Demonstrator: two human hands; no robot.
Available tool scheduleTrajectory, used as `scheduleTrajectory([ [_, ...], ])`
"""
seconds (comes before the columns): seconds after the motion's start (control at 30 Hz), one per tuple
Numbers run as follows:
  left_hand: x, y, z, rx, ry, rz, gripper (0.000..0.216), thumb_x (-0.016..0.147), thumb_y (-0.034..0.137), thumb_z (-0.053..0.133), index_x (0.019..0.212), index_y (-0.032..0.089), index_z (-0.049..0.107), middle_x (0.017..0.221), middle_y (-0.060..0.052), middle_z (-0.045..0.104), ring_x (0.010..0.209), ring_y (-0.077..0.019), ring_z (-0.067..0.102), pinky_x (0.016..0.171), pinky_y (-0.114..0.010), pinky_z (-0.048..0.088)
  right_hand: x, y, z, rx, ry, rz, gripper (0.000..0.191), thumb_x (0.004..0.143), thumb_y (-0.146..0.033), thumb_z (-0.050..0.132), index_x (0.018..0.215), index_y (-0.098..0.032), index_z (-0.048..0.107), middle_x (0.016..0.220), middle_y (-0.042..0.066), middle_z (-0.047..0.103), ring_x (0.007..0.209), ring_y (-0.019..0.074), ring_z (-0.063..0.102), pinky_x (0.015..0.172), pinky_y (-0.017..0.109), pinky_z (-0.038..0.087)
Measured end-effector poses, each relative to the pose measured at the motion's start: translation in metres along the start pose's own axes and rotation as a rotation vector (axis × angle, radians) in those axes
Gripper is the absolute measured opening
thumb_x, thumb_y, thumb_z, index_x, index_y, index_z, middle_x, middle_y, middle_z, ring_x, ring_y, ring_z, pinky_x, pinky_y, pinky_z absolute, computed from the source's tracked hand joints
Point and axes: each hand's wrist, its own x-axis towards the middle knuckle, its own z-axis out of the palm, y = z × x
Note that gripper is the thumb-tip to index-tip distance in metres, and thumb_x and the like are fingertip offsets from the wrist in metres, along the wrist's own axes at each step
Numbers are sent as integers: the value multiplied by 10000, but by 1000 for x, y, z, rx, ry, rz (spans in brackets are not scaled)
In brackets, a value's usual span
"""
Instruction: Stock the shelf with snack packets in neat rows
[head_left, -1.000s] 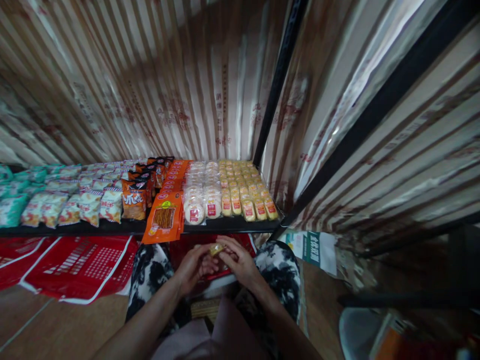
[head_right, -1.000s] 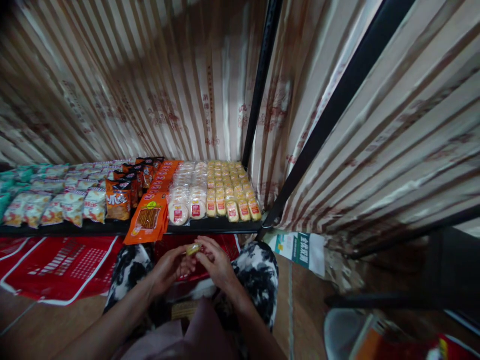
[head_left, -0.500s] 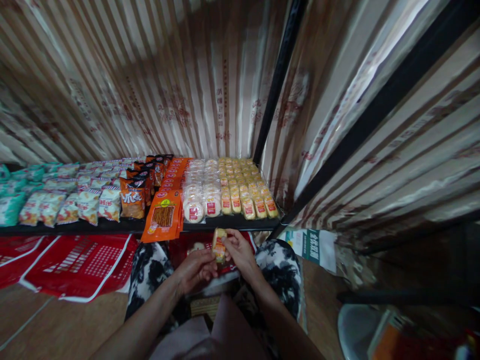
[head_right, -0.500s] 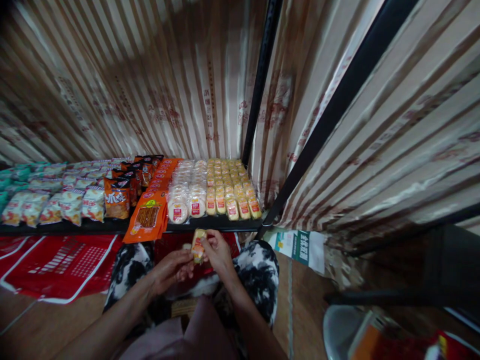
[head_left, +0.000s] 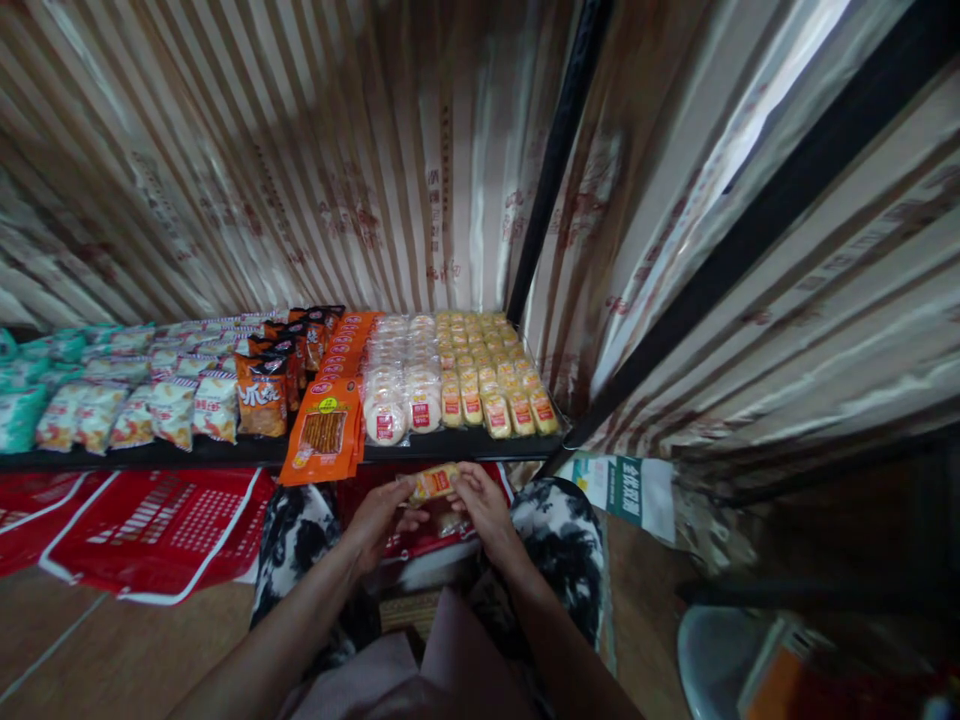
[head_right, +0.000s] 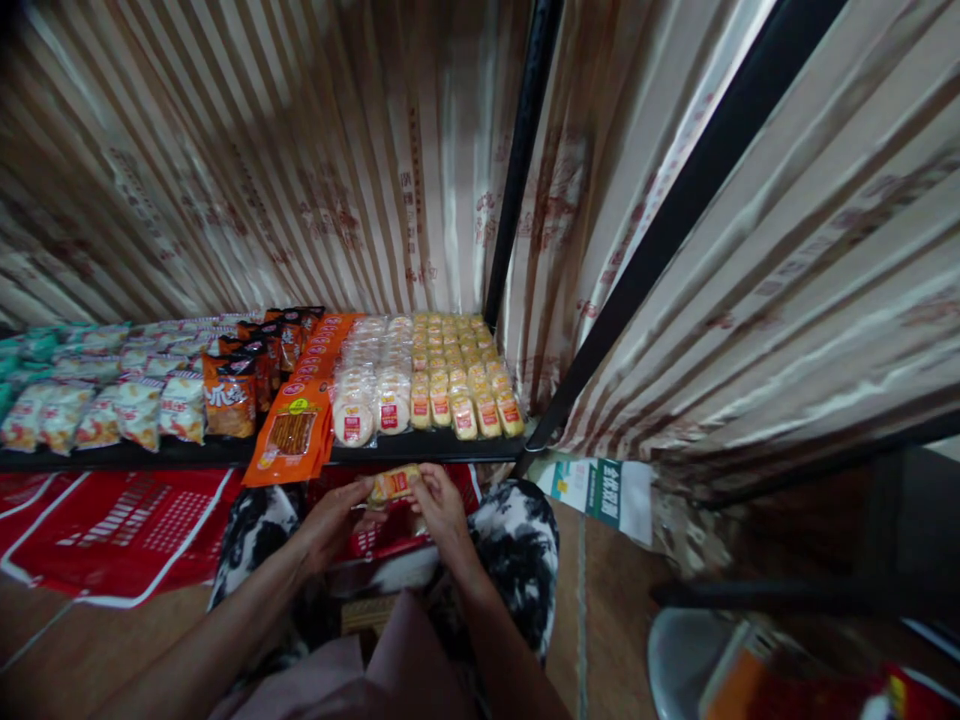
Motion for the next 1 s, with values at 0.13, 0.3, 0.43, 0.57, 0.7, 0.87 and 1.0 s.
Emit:
scheduleTrajectory([
  [0.13, 8, 3, 3, 67, 41, 108, 339, 701, 426, 716, 843, 130, 633, 782, -72, 682, 563, -113, 610, 513, -202, 449, -1, -1, -4, -204, 27, -147, 346, 739, -513, 583, 863, -190, 588, 816, 55, 652, 726, 178, 624, 627, 292, 522],
  [0.3, 23, 12, 8, 289, 30, 295, 427, 634, 541, 705, 760, 143, 615, 635, -6, 635, 509, -113, 563, 449, -198, 394, -6, -25, -11, -701, 16, -542, 361, 806, -302, 554, 1156, -217, 578, 1116, 78, 625, 1015, 217, 562, 892, 373, 473],
  [0.43, 36, 26, 19, 400, 12, 357, 435, 652, 574, 659, 728, 150, 593, 577, 9, 608, 478, -118, 542, 449, -214, 397, -3, -34, -16, -919, -54, -686, 474, 789, -310, 613, 1248, -227, 530, 1183, 81, 592, 1090, 243, 508, 936, 395, 451],
  [0.57, 49, 39, 38, 441, -34, 375, 398, 667, 550, 649, 724, 160, 593, 566, 15, 602, 480, -118, 535, 466, -220, 406, 7, -33, -21, -994, 81, -704, 440, 827, -282, 553, 1263, -234, 511, 1132, 93, 588, 1051, 243, 517, 903, 399, 469],
  [0.7, 65, 46, 55, 465, -55, 437, 351, 669, 492, 666, 763, 160, 599, 596, 7, 612, 520, -130, 554, 501, -230, 432, 18, -37, -25, -1038, 218, -694, 396, 852, -303, 519, 1233, -198, 522, 1094, 110, 593, 1038, 252, 515, 897, 396, 460],
  [0.87, 88, 48, 66, 643, 22, 558, 301, 746, 368, 593, 941, 139, 601, 654, 2, 628, 537, -131, 566, 510, -230, 436, 29, -35, -28, -1058, 315, -741, 423, 860, -373, 516, 1236, -178, 515, 1080, 119, 597, 1029, 252, 518, 881, 393, 458],
  [1.0, 99, 54, 71, 807, 76, 630, 309, 772, 296, 569, 1050, 161, 577, 659, 26, 621, 540, -112, 560, 537, -218, 435, 36, -25, -32, -1014, 417, -839, 424, 880, -332, 488, 1265, -153, 485, 1153, 129, 571, 1068, 235, 502, 905, 396, 448],
])
